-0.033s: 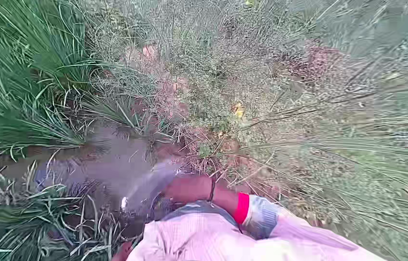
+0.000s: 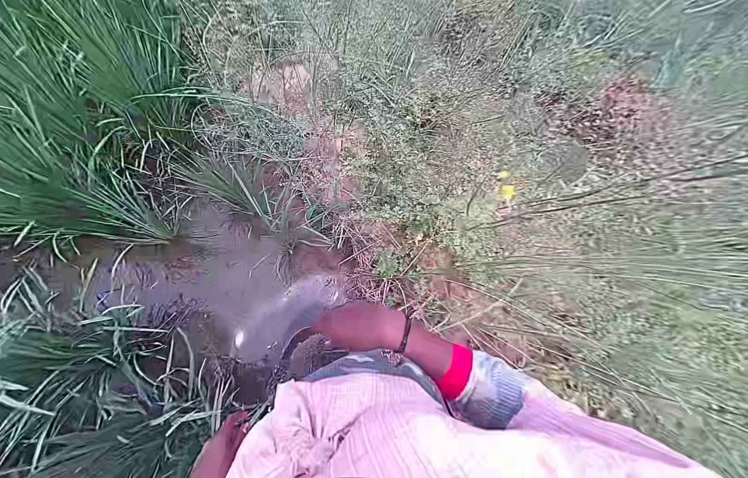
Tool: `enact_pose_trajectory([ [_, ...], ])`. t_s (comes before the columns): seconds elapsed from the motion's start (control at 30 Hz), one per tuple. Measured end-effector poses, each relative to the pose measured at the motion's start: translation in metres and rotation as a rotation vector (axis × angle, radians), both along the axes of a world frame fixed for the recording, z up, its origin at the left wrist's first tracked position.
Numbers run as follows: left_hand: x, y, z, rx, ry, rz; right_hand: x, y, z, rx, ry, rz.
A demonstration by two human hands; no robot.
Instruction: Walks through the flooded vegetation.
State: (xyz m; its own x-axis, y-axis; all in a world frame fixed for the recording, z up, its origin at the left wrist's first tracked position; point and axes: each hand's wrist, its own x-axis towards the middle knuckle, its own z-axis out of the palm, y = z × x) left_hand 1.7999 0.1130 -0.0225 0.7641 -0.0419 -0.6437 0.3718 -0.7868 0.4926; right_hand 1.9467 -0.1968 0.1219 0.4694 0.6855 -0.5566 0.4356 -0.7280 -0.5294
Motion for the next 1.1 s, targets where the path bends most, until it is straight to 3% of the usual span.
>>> enact_pose_trajectory([
  [0.13, 0.004, 0.043, 0.003, 0.030, 0.202, 0.122, 0.015, 0.005, -0.013, -0.184, 0.134, -0.096],
  [0.23, -0.004, 0.070, -0.017, -0.036, 0.236, 0.149, 0.020, -0.003, -0.027, -0.257, 0.165, -0.180],
  [0.33, -0.039, 0.085, -0.065, -0.084, 0.260, 0.242, 0.026, 0.000, -0.027, -0.301, 0.192, -0.180],
  [0.4, -0.060, 0.087, -0.095, -0.153, 0.392, 0.406, 0.033, 0.006, -0.028, -0.289, 0.179, -0.185],
  [0.47, -0.095, 0.094, -0.153, -0.237, 0.337, 0.557, 0.044, 0.016, -0.028, -0.290, 0.164, -0.178],
  [0.5, -0.107, 0.094, -0.165, -0.252, 0.344, 0.634, 0.051, 0.024, -0.027, -0.303, 0.160, -0.165],
  [0.63, -0.126, 0.088, -0.166, -0.084, 0.430, 0.550, 0.083, 0.054, -0.033, -0.290, 0.138, -0.121],
  [0.73, -0.131, 0.094, -0.163, -0.170, 0.383, 0.607, 0.107, 0.078, -0.038, -0.290, 0.150, -0.088],
  [0.8, -0.137, 0.101, -0.187, -0.228, 0.298, 0.602, 0.126, 0.091, -0.041, -0.288, 0.162, -0.059],
  [0.9, -0.071, 0.113, -0.159, -0.334, 0.510, 0.698, 0.165, 0.100, -0.043, -0.316, 0.155, -0.022],
  [0.97, -0.037, 0.131, -0.151, -0.494, 0.307, 0.588, 0.197, 0.097, -0.036, -0.336, 0.135, -0.044],
  [1.03, 0.030, 0.121, -0.121, -0.345, 0.437, 0.881, 0.234, 0.084, -0.027, -0.361, 0.107, -0.081],
  [1.1, 0.071, 0.125, -0.136, -0.348, 0.325, 0.958, 0.268, 0.064, -0.019, -0.376, 0.025, -0.118],
])
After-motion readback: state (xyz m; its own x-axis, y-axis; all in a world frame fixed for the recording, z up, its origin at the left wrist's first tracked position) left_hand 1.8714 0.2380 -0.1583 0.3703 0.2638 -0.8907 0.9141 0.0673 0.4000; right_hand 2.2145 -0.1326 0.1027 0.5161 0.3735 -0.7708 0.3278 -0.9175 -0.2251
